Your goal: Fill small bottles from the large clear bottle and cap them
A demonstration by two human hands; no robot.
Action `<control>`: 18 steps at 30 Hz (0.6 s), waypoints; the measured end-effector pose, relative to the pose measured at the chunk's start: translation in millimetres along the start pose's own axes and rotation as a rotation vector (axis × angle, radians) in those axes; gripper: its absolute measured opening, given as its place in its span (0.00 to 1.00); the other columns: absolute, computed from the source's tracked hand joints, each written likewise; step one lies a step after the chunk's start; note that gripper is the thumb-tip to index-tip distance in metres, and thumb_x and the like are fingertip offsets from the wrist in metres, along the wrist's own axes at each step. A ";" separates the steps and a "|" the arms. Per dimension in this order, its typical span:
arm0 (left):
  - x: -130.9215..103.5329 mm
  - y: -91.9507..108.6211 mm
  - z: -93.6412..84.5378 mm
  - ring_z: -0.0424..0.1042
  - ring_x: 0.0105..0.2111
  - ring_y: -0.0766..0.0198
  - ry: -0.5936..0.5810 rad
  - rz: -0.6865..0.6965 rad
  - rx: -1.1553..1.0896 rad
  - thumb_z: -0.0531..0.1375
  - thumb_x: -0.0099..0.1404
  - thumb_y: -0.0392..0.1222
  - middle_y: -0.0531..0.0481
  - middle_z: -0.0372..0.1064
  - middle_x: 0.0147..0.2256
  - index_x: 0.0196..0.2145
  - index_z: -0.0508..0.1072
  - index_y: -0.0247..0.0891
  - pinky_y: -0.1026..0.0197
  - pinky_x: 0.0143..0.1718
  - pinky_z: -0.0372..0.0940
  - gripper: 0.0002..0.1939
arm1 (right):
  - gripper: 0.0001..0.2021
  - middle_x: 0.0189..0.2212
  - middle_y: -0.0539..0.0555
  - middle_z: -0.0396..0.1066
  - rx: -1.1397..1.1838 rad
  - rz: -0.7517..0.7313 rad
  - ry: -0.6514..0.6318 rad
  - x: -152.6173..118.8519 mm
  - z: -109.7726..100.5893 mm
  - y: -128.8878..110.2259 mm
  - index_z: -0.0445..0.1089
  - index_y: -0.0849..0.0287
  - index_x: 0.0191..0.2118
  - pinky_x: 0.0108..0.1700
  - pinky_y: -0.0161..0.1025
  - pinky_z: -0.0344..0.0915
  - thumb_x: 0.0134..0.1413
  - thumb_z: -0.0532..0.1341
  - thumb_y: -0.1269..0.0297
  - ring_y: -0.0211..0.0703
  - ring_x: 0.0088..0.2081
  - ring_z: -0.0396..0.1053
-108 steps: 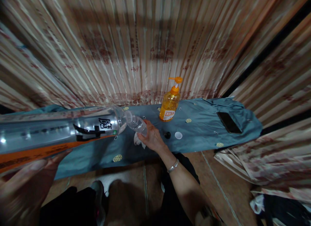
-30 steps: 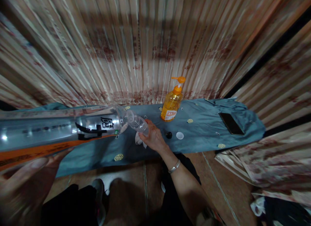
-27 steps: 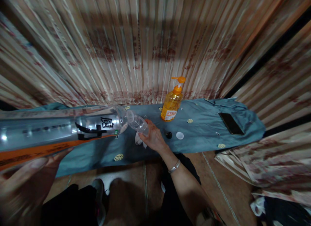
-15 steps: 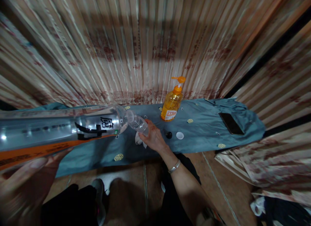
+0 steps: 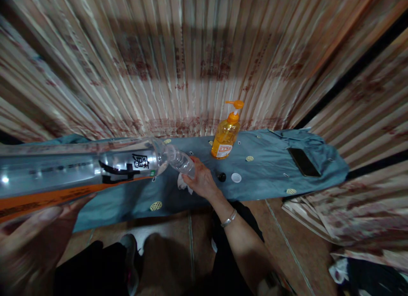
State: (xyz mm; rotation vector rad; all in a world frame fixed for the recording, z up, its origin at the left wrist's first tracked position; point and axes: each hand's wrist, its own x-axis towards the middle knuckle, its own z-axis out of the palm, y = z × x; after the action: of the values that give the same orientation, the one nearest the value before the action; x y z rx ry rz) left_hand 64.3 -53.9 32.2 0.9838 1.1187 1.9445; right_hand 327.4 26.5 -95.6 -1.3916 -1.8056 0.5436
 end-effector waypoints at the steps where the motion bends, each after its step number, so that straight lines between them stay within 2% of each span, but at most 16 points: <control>1: 0.4 -0.8 -1.4 0.81 0.36 0.56 -0.006 0.004 0.006 0.77 0.40 0.39 0.59 0.78 0.27 0.29 0.79 0.46 0.51 0.39 0.82 0.17 | 0.29 0.52 0.60 0.75 -0.004 -0.001 0.003 0.0 0.0 0.3 0.62 0.57 0.60 0.56 0.51 0.73 0.53 0.65 0.58 0.56 0.53 0.76; 4: 0.9 -2.4 -5.1 0.80 0.34 0.58 -0.035 0.016 0.005 0.77 0.42 0.38 0.59 0.78 0.28 0.30 0.79 0.46 0.51 0.39 0.82 0.16 | 0.29 0.53 0.60 0.75 -0.018 -0.010 0.010 -0.2 0.4 1.1 0.62 0.56 0.60 0.56 0.51 0.73 0.53 0.65 0.58 0.55 0.53 0.76; 8: -0.1 -2.1 -5.9 0.75 0.27 0.69 -0.014 -0.006 -0.061 0.77 0.42 0.35 0.65 0.74 0.25 0.31 0.79 0.50 0.59 0.39 0.82 0.19 | 0.28 0.52 0.58 0.75 -0.017 -0.005 0.010 -0.4 0.8 1.5 0.62 0.54 0.60 0.55 0.51 0.73 0.54 0.65 0.59 0.55 0.52 0.76; 10: -0.8 -1.2 -4.7 0.75 0.27 0.69 -0.010 -0.022 -0.054 0.77 0.42 0.35 0.64 0.72 0.23 0.31 0.79 0.51 0.60 0.39 0.82 0.19 | 0.28 0.52 0.58 0.75 -0.012 -0.001 0.012 -0.6 0.8 1.3 0.62 0.53 0.60 0.55 0.51 0.72 0.54 0.65 0.59 0.55 0.52 0.76; 14: -1.9 0.3 -0.3 0.79 0.33 0.63 -0.014 -0.011 -0.015 0.77 0.42 0.37 0.62 0.74 0.26 0.28 0.78 0.47 0.55 0.40 0.82 0.16 | 0.29 0.51 0.58 0.76 -0.010 0.010 0.008 -0.7 0.6 0.6 0.62 0.55 0.60 0.54 0.51 0.73 0.53 0.65 0.58 0.55 0.52 0.76; 18: -2.1 0.7 2.1 0.77 0.29 0.65 0.011 -0.026 -0.045 0.77 0.41 0.35 0.61 0.72 0.24 0.24 0.76 0.46 0.56 0.38 0.82 0.15 | 0.29 0.51 0.60 0.75 -0.023 0.002 0.016 -0.3 0.9 0.1 0.63 0.58 0.60 0.55 0.51 0.73 0.53 0.65 0.59 0.55 0.52 0.76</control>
State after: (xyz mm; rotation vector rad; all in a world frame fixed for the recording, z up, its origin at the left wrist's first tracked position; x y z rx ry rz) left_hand 67.1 -55.1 33.0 0.9313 1.0838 1.9476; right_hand 326.8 26.3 -96.3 -1.4099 -1.8031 0.5134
